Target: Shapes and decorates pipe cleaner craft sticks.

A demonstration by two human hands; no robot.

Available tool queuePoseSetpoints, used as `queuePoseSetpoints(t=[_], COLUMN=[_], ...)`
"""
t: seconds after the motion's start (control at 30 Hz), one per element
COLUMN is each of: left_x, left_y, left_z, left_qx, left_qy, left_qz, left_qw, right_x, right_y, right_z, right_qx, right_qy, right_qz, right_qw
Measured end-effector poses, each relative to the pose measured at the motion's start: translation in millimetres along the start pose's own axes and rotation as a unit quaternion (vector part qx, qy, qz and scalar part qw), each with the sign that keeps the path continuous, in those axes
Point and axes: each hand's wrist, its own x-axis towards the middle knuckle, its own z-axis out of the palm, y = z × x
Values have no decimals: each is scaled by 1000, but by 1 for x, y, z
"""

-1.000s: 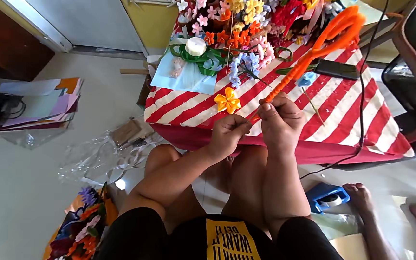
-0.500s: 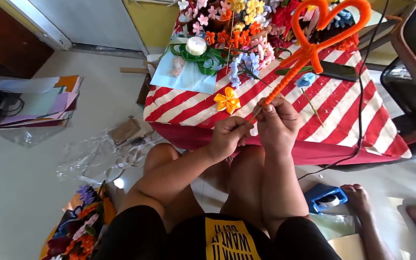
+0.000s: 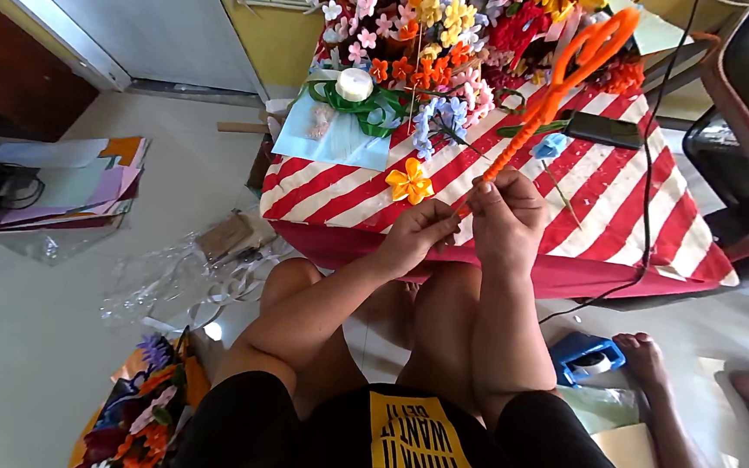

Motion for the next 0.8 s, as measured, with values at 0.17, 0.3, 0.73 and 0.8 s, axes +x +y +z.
queuePoseSetpoints(t=[0.17,0.3,0.73,0.8], left_x=[-2,-1,-2,-2], left_y=[-11,-16,-3,-2], left_z=[5,5,0,-1], left_qx=[24,-22,-153,-194], left_qy=[104,85,-37,-63], left_qz=[60,82,-30,-52], left_qw=[992,993,987,978], right_x=[-3,-2,0,-1], right_y=[4,6,4,3], right_z=[6,6,1,2], right_qx=[-91,-73,-40,-23], right_qy=[6,-13,-37,-41], right_qz=[-50,-50,-52,-37], right_qw=[995,996,997,998])
